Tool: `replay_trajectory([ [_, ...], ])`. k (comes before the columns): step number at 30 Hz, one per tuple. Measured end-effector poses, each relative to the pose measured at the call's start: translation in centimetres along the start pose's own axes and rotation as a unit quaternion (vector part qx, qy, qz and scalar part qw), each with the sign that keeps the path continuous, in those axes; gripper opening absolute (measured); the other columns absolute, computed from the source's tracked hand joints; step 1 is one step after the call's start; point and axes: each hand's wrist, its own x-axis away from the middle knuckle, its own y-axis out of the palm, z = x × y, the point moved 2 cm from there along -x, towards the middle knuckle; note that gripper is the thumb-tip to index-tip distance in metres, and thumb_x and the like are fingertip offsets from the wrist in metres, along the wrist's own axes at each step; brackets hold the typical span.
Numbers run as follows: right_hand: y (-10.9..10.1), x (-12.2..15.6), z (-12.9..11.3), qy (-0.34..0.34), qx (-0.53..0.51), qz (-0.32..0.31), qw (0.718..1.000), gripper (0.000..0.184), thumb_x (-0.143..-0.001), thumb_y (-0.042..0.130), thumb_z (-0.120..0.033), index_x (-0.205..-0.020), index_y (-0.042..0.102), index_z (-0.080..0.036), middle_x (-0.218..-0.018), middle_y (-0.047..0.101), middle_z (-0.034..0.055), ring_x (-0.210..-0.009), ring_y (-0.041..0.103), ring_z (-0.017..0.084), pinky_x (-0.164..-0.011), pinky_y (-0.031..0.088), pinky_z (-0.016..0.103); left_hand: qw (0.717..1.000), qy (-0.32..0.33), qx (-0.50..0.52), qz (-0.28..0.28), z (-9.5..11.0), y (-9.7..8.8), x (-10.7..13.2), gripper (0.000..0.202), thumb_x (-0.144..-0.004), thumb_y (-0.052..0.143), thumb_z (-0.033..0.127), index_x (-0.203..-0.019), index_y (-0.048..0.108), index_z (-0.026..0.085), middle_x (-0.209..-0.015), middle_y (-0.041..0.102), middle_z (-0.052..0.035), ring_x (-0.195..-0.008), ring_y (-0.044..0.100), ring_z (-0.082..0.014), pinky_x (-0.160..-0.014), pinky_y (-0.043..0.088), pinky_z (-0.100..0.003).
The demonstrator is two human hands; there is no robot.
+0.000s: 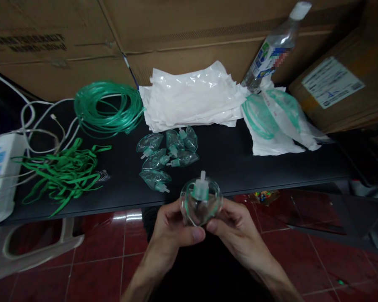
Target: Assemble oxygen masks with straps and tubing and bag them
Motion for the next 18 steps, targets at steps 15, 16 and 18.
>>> replay_trajectory([
  [15, -0.6, -0.4, 0.8, 0.011, -0.135, 0.05, 0.99, 0.015, -0.086, 0.084, -0.032, -0.093, 0.079, -0.019, -0.083, 0.07, 0.0018, -0.075, 0.06, 0.013, -0.067, 0.049, 0.024, 0.998, -0.014, -0.063, -0.022, -0.9, -0.7, -1.2, 0.022, -0.092, 0.076, 0.04, -0.091, 0.076, 0.018, -0.084, 0.061, -0.0025, -0.078, 0.05, -0.0148, -0.073, 0.044, -0.027],
  [16, -0.6, -0.3, 0.7, 0.003, -0.126, 0.046, 0.991, 0.016, -0.086, 0.084, -0.033, -0.094, 0.079, -0.019, -0.085, 0.07, 0.0024, -0.077, 0.06, 0.014, -0.068, 0.049, 0.024, 0.997, -0.011, -0.075, -0.026, -0.9, -0.6, -1.3, 0.022, -0.091, 0.077, 0.041, -0.091, 0.076, 0.019, -0.086, 0.063, -0.003, -0.08, 0.051, -0.0155, -0.075, 0.044, -0.027],
  [18, -0.6, -0.2, 0.7, -0.01, -0.101, 0.039, 0.994, 0.02, -0.085, 0.085, -0.036, -0.093, 0.08, -0.02, -0.087, 0.072, 0.004, -0.079, 0.06, 0.015, -0.069, 0.048, 0.025, 0.995, -0.003, -0.097, -0.028, -1.2, -0.3, -1.3, 0.026, -0.088, 0.079, 0.044, -0.091, 0.077, 0.019, -0.091, 0.066, -0.0041, -0.083, 0.052, -0.0165, -0.076, 0.044, -0.027],
])
